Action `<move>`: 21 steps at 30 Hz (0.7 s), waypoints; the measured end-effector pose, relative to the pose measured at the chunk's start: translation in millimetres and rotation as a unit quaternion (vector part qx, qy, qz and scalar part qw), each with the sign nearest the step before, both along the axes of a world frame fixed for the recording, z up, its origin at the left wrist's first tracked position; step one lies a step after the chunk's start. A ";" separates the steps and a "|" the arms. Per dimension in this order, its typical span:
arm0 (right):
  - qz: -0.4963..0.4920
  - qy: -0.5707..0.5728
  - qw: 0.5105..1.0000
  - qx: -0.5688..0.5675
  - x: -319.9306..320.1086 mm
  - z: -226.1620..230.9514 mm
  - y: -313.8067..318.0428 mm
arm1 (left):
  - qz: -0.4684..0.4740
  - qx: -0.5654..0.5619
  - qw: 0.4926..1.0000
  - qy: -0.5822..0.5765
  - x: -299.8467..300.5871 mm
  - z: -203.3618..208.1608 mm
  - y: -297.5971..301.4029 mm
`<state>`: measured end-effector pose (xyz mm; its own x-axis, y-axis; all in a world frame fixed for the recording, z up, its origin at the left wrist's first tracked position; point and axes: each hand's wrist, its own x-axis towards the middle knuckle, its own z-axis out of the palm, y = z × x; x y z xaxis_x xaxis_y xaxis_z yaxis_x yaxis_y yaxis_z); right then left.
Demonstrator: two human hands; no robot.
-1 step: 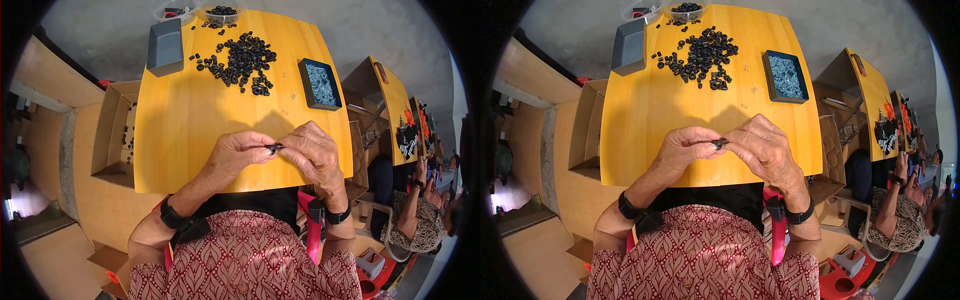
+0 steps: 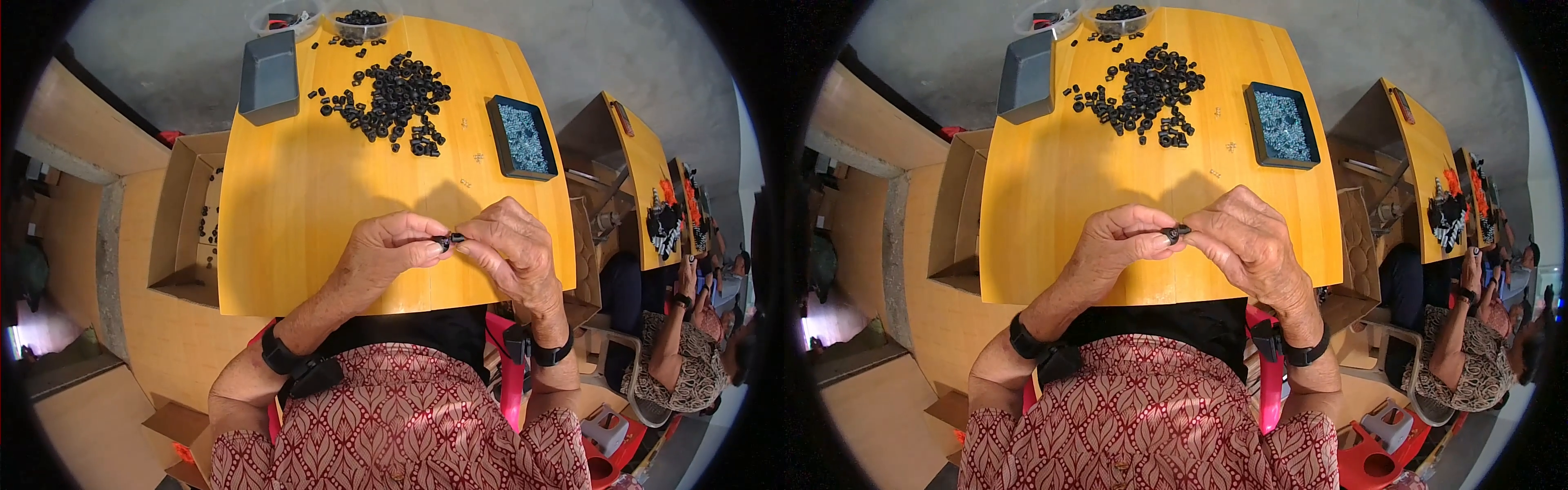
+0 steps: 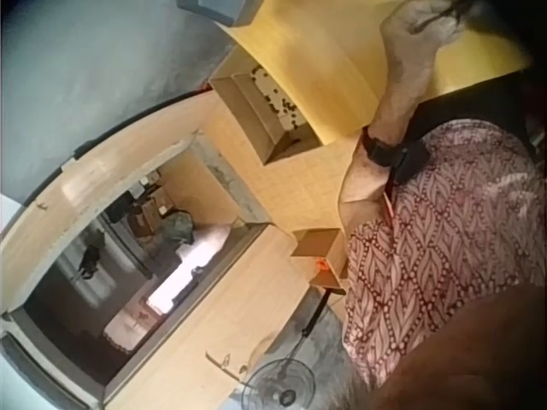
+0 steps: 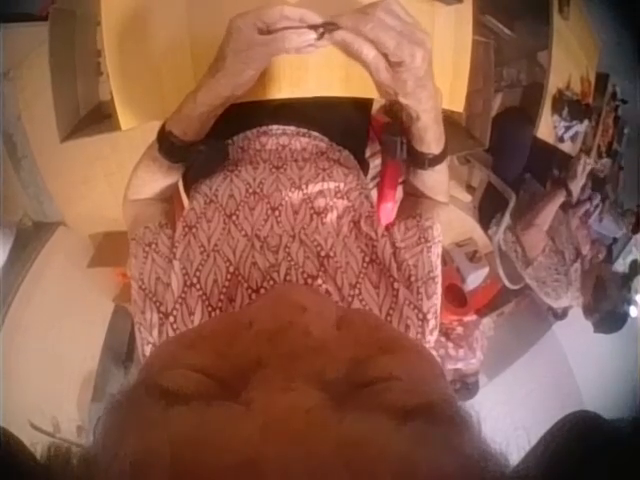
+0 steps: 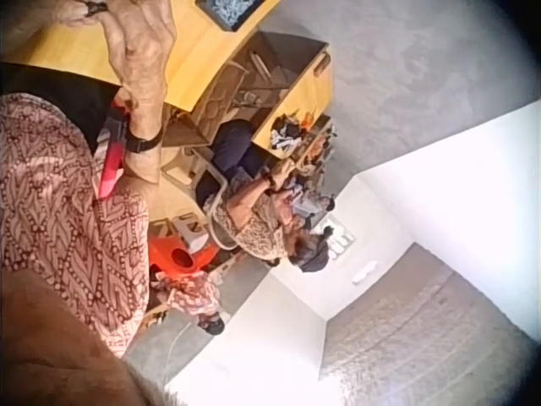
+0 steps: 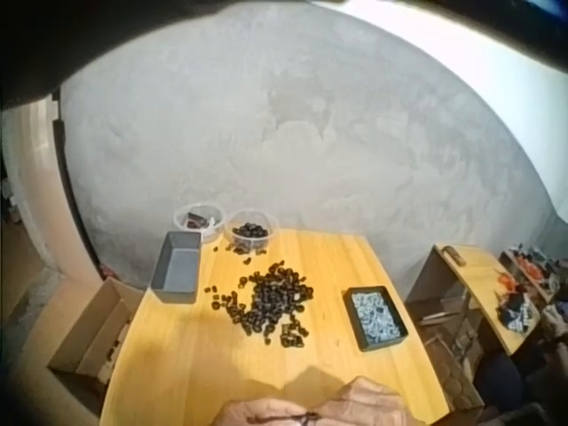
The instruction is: The person assembles small hardware components by inserting metal pins into plastic grommets by hand.
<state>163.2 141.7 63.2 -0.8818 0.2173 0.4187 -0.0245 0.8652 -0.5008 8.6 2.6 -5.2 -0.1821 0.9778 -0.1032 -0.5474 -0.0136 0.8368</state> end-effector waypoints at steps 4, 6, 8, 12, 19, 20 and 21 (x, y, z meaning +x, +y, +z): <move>0.015 -0.036 0.999 -0.028 -1.4 0.3 3.7 | 0.014 0.018 0.999 0.022 2.1 -2.7 0.2; 0.012 -0.045 0.998 -0.035 0.0 0.0 5.7 | 0.015 0.017 1.000 0.016 2.6 -2.5 0.2; 0.012 -0.054 0.998 -0.043 -0.4 -0.9 7.9 | 0.018 0.011 1.000 0.008 1.7 -0.6 0.8; 0.035 -0.059 0.997 -0.028 -3.6 0.2 9.2 | 0.024 0.012 1.000 -0.003 1.3 -0.9 0.8; 0.029 -0.065 0.997 0.011 -9.3 4.5 3.3 | 0.040 -0.002 0.998 0.050 0.7 -1.4 -0.3; 0.029 -0.065 0.997 0.011 -10.1 5.2 2.4 | 0.045 -0.001 0.997 0.069 0.5 -1.7 -0.5; 0.024 -0.067 0.997 0.017 -11.2 5.6 1.7 | 0.050 0.001 0.995 0.089 0.4 -1.9 -1.0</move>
